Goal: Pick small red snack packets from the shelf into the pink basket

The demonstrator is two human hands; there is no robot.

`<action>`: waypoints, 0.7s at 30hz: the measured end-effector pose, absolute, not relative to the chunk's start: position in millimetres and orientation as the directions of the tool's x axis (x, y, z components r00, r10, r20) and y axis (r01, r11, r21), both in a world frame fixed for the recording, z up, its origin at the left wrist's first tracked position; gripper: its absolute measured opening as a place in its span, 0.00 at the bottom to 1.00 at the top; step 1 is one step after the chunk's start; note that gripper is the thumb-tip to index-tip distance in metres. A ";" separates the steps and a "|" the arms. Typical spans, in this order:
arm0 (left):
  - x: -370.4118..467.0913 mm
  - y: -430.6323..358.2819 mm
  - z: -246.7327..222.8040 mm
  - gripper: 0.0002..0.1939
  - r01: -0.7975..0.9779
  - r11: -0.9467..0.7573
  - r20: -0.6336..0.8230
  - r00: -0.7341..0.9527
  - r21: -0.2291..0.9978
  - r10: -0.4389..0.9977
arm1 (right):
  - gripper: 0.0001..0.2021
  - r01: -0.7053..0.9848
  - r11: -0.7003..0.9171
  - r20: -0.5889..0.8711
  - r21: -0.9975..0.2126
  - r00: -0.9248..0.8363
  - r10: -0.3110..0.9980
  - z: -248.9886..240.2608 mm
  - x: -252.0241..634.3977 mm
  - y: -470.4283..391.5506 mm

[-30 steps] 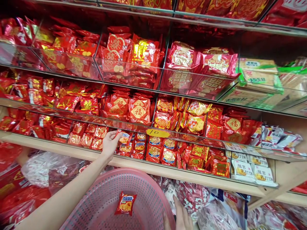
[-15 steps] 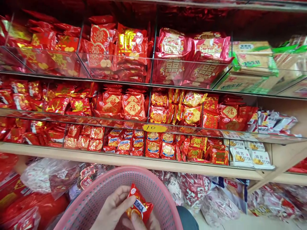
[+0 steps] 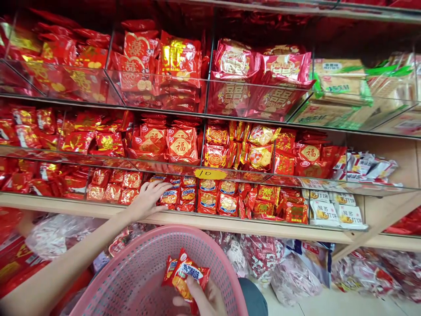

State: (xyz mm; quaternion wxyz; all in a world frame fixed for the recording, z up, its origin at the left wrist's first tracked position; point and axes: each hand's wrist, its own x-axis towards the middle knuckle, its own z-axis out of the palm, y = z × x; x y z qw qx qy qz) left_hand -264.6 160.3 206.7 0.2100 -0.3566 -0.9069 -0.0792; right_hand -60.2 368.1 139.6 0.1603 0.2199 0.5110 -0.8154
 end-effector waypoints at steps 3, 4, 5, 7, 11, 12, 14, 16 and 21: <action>-275.7 159.7 206.3 0.35 0.684 0.727 0.381 -0.658 -0.058 0.650 | 0.29 0.503 -0.453 -0.515 -0.736 -0.850 -0.107 145.5 -64.1 367.7; -277.9 159.4 205.9 0.35 0.682 0.728 0.372 -0.660 -0.067 0.652 | 0.28 0.502 -0.466 -0.510 -0.728 -0.852 -0.121 147.6 -65.4 367.5; -279.7 158.9 205.7 0.34 0.680 0.729 0.367 -0.660 -0.077 0.655 | 0.28 0.499 -0.479 -0.503 -0.722 -0.854 -0.132 149.6 -66.8 367.1; -282.5 157.9 206.8 0.33 0.681 0.725 0.364 -0.653 -0.102 0.664 | 0.28 0.492 -0.499 -0.487 -0.713 -0.860 -0.153 152.6 -69.7 366.0; -285.5 158.7 211.5 0.32 0.690 0.710 0.348 -0.636 -0.145 0.689 | 0.30 0.505 -0.519 -0.471 -0.690 -0.857 -0.208 153.1 -74.0 363.5; -285.6 159.6 212.2 0.32 0.693 0.705 0.342 -0.632 -0.152 0.695 | 0.30 0.509 -0.521 -0.470 -0.685 -0.855 -0.218 152.6 -74.4 362.9; -285.1 161.8 212.5 0.32 0.699 0.697 0.334 -0.626 -0.161 0.705 | 0.29 0.510 -0.519 -0.466 -0.686 -0.856 -0.225 151.7 -74.7 361.8; -283.8 163.6 211.7 0.32 0.701 0.696 0.332 -0.626 -0.157 0.705 | 0.28 0.512 -0.505 -0.468 -0.695 -0.855 -0.222 151.4 -74.6 361.0; -280.8 163.8 209.3 0.29 0.705 0.692 0.337 -0.621 -0.156 0.708 | 0.27 0.528 -0.494 -0.481 -0.691 -0.846 -0.231 150.7 -75.4 360.4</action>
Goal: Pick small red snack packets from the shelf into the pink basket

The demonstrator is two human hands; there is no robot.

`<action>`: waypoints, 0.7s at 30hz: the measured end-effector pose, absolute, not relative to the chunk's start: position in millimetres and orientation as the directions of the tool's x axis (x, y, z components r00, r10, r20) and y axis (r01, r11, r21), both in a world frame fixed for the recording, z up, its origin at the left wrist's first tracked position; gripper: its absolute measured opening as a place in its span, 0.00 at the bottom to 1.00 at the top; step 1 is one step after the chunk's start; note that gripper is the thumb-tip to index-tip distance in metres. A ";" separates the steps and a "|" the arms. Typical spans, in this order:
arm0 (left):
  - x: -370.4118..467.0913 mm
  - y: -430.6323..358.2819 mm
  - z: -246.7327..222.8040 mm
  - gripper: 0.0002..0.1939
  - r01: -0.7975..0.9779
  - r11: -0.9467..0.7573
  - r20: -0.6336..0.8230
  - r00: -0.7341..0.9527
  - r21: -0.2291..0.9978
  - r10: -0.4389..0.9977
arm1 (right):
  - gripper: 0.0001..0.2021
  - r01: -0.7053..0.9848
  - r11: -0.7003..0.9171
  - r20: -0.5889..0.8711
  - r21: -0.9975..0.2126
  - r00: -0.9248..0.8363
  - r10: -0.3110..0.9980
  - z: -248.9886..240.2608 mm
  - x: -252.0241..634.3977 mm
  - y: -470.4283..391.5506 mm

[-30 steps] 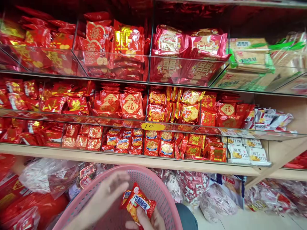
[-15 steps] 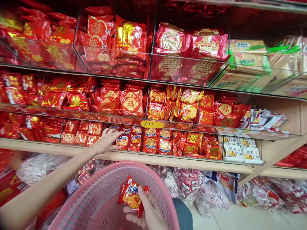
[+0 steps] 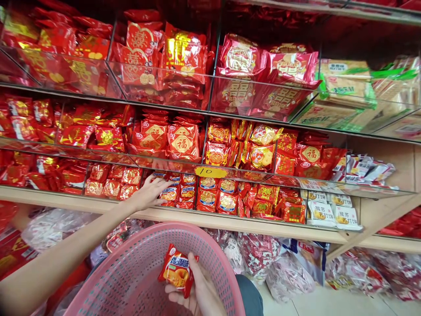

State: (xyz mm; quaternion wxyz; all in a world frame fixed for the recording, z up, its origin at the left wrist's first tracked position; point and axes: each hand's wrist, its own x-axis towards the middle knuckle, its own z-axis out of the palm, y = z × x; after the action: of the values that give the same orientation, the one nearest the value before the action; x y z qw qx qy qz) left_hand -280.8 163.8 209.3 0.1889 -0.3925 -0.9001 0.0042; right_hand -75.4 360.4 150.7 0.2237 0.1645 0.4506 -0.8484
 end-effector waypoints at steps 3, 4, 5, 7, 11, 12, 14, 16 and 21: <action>-281.1 163.0 209.7 0.28 0.716 0.681 0.345 -0.608 -0.151 0.715 | 0.27 0.531 -0.501 -0.488 -0.684 -0.843 -0.228 148.0 -76.3 360.1; -281.5 162.9 210.2 0.27 0.718 0.681 0.352 -0.605 -0.145 0.714 | 0.28 0.538 -0.497 -0.495 -0.681 -0.838 -0.229 146.9 -76.5 360.0; -282.0 162.9 210.8 0.28 0.718 0.683 0.362 -0.606 -0.133 0.708 | 0.28 0.543 -0.492 -0.500 -0.680 -0.835 -0.230 145.8 -76.5 359.8; -283.0 163.0 212.1 0.30 0.714 0.694 0.386 -0.617 -0.090 0.685 | 0.29 0.546 -0.486 -0.503 -0.682 -0.833 -0.229 143.9 -76.4 359.5; -280.6 162.9 214.7 0.35 0.706 0.706 0.419 -0.661 0.065 0.623 | 0.30 0.525 -0.498 -0.478 -0.690 -0.847 -0.232 142.1 -76.4 359.9; -277.4 162.8 215.3 0.35 0.704 0.702 0.424 -0.671 0.109 0.608 | 0.31 0.525 -0.501 -0.476 -0.688 -0.847 -0.235 141.7 -76.7 360.1; -265.5 163.3 216.4 0.35 0.702 0.687 0.432 -0.687 0.188 0.584 | 0.31 0.532 -0.505 -0.483 -0.680 -0.843 -0.238 140.8 -77.6 360.9; -245.0 164.9 217.9 0.35 0.706 0.664 0.431 -0.693 0.245 0.578 | 0.32 0.544 -0.506 -0.496 -0.669 -0.834 -0.241 139.3 -78.3 361.9; -170.9 174.1 221.4 0.36 0.755 0.555 0.323 -0.653 0.348 0.685 | 0.32 0.533 -0.543 -0.450 -0.648 -0.844 -0.291 134.1 -76.8 363.8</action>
State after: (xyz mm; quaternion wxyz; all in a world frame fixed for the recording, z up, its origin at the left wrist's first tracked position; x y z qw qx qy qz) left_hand -170.9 174.1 221.4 0.0751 -0.4100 -0.8787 -0.2328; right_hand -76.8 363.8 134.1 0.2378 0.1462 0.4145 -0.8662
